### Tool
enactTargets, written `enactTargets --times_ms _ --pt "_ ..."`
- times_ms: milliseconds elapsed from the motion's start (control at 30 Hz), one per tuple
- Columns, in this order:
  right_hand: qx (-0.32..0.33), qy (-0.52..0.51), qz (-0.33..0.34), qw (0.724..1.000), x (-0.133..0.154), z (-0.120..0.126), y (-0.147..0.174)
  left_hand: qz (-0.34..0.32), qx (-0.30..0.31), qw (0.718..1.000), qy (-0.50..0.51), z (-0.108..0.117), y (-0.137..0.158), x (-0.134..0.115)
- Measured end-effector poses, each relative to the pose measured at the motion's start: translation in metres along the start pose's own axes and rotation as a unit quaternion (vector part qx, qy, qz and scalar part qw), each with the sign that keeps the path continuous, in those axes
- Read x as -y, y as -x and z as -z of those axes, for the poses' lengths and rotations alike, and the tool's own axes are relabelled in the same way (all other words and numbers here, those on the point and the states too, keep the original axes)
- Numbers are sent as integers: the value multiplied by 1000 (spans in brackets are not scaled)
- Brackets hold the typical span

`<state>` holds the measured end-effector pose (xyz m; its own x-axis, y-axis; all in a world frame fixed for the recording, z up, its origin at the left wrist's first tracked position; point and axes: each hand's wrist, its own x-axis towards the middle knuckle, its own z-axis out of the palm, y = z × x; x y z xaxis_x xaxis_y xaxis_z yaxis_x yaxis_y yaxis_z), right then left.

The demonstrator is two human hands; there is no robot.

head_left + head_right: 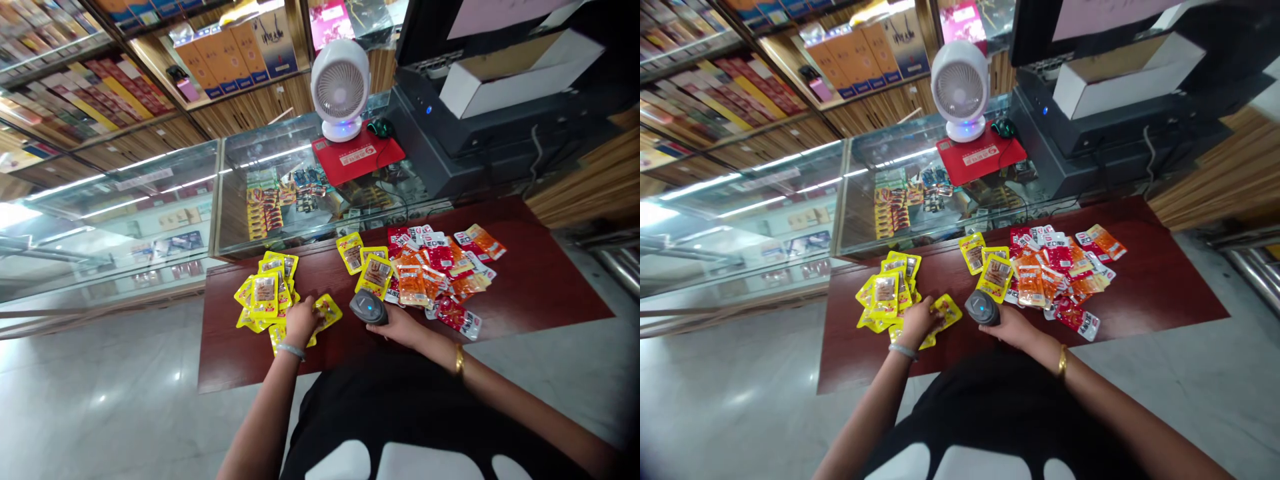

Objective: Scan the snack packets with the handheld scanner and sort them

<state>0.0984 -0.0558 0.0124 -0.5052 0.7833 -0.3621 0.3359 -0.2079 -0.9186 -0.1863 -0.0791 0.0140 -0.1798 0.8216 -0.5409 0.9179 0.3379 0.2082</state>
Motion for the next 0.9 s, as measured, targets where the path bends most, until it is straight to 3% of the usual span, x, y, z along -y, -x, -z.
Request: enactTargets --times_ms 67,167,300,500,667,800,900 --pt "6 3 0 1000 2 1 2 23 -11 992 123 1 -10 -1" --pt "15 0 5 1000 7 2 4 -4 -43 954 298 -4 -26 -5" --pt "24 -9 4 1000 12 2 6 -14 -42 901 431 -13 -42 -17" --pt "56 -12 7 998 16 3 8 16 -38 842 538 -13 -51 -35" --pt "56 -14 5 998 17 1 5 23 -23 813 582 -11 -55 -59" --pt "3 8 7 1000 11 2 1 -26 27 802 596 -9 -56 -81" --pt "-16 16 8 1000 6 5 -2 -81 44 803 589 -4 -52 -76"
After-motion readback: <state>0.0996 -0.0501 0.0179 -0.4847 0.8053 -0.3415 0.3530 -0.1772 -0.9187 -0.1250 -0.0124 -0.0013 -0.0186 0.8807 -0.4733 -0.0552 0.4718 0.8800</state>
